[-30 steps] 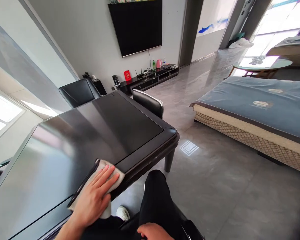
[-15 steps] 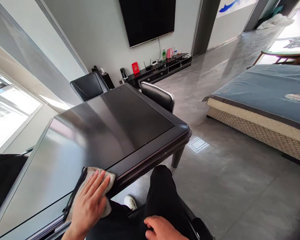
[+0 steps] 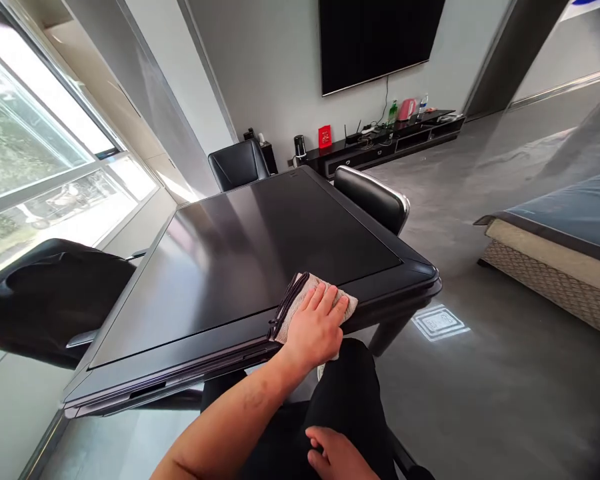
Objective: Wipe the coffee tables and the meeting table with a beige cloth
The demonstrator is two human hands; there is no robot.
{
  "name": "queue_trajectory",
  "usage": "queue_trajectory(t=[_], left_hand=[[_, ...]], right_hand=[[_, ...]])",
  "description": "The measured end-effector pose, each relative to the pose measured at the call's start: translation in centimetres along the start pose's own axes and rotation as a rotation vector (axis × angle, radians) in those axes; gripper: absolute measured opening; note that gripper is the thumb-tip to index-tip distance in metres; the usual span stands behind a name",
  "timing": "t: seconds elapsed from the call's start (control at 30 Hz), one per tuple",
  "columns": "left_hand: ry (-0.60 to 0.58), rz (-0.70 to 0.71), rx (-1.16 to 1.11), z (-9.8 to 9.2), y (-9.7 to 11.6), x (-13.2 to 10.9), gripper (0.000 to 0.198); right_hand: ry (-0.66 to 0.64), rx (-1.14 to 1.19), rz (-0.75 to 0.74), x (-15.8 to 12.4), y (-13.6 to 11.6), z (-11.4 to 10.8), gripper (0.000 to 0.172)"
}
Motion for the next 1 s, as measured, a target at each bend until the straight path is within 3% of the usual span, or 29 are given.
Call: queue_trajectory(t=[0.1,0.23,0.37,0.53,0.6,0.67,0.73,0.8,0.9,1.0], left_hand=[[0.009,0.000,0.016,-0.9,-1.8,-2.4,0.074],[0.044,-0.072,0.053,-3.5,-7.1,-7.8,0.078],[0.154,-0.184,0.089,-7.6,-14.6,-16.0,0.085],[0.275,-0.454,0.172,-13.1,-24.9,-27.9,0.069],[0.332,-0.578,0.174,-14.8,-28.0,-31.6,0.068],[0.383,-0.688,0.162,-15.8,-30.0,-33.8,0.065],[0.436,-0.769,0.169,-15.9,-30.7,-34.3,0.057],[0.463,-0.795,0.183,-15.4,-29.9,-33.3,0.051],[0.427,-0.728,0.174,-13.4,-26.3,-29.6,0.052],[0.344,-0.611,0.154,-10.8,-21.2,-24.6,0.057]], right_hand=[[-0.012,0.003,-0.019,-0.3,-0.2,-0.1,0.055],[-0.002,0.043,-0.020,-1.0,-0.9,-0.5,0.055],[0.006,0.086,0.016,-1.7,-1.5,-0.9,0.052],[-0.025,0.081,0.031,-1.8,-2.0,-1.0,0.053],[-0.027,0.072,0.029,-1.6,-1.9,-0.9,0.052],[-0.028,0.065,0.022,-1.5,-1.9,-0.8,0.051],[-0.031,0.060,0.011,-1.3,-1.9,-0.7,0.050],[-0.036,0.054,0.011,-1.2,-1.7,-0.6,0.051],[-0.046,0.053,0.004,-1.0,-1.4,-0.3,0.054],[-0.045,0.061,-0.015,-0.6,-0.8,0.0,0.058]])
Point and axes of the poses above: each hand's wrist, its own x-axis towards the middle knuckle, its own z-axis out of the palm, y = z × x, the point moved 10 cm from there along x, towards the middle knuckle, and after that the axes turned 8 degrees about -z, right-handed, at the moved point
